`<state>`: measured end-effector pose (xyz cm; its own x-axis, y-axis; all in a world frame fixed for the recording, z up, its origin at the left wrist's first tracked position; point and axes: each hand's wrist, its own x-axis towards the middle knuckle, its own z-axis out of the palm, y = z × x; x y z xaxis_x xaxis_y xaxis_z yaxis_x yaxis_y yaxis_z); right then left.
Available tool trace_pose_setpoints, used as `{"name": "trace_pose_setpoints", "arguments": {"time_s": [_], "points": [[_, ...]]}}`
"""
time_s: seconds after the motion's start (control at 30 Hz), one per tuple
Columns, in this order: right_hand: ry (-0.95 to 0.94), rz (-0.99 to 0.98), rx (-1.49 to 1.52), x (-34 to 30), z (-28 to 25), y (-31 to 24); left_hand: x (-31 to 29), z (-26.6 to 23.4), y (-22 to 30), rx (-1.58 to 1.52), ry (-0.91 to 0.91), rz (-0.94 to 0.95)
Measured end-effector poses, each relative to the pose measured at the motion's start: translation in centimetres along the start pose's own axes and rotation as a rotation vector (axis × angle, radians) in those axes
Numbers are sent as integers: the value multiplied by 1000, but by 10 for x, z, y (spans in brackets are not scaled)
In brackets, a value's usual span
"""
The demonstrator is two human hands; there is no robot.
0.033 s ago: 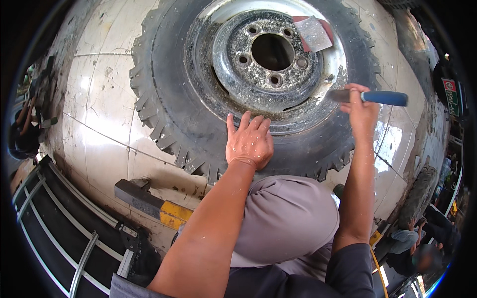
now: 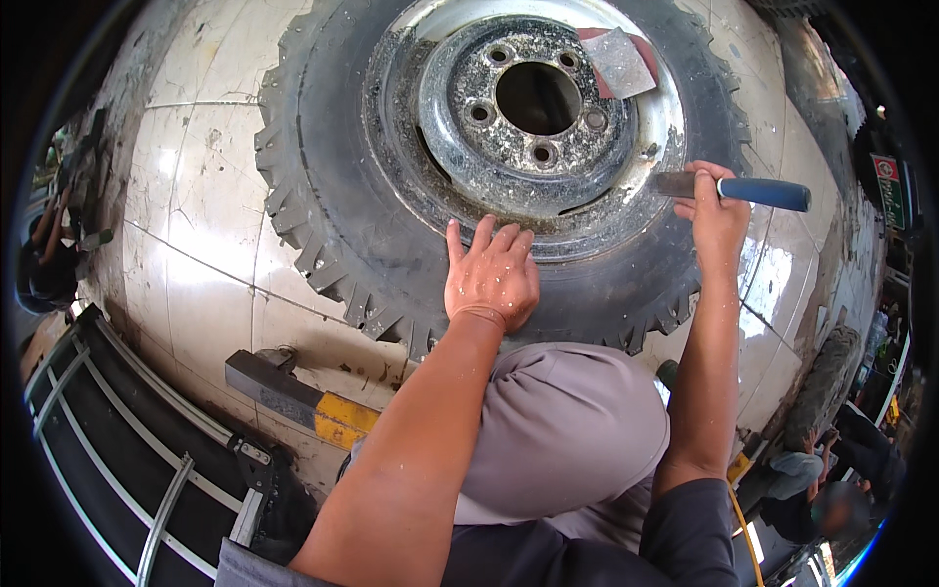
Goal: The person sits on the floor and uses a scraper tool to clean the inner rim of a large vehicle tire. They repeatedly scrape the metal surface to remove dirt and grime, holding the tire steady with their left hand while working with their right.
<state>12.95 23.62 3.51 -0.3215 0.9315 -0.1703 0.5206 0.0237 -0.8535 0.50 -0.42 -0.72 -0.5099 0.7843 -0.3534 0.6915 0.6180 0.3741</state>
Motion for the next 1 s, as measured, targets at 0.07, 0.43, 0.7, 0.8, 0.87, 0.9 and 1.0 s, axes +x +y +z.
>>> {"name": "trace_pose_setpoints", "arguments": {"time_s": [0.07,0.43,0.7,0.8,0.87,0.9,1.0], "points": [[-33,-5,-69,0,-1,-1,3,0,2,-18,-8,7],[-3,55,-32,-11,7,7,1,-2,-1,-6,-24,0],[-9,66,-108,-16,14,-6,1,-3,3,-8,-17,7],[61,29,-27,-15,12,-8,1,-3,-1,-1,-27,-9],[65,34,-56,-15,11,-7,2,-2,3,3,-8,8],[22,60,-115,-17,18,-6,-1,0,0,8,-15,1],[-35,21,-235,-1,19,-19,0,-4,2,-17,-33,-8]]}}
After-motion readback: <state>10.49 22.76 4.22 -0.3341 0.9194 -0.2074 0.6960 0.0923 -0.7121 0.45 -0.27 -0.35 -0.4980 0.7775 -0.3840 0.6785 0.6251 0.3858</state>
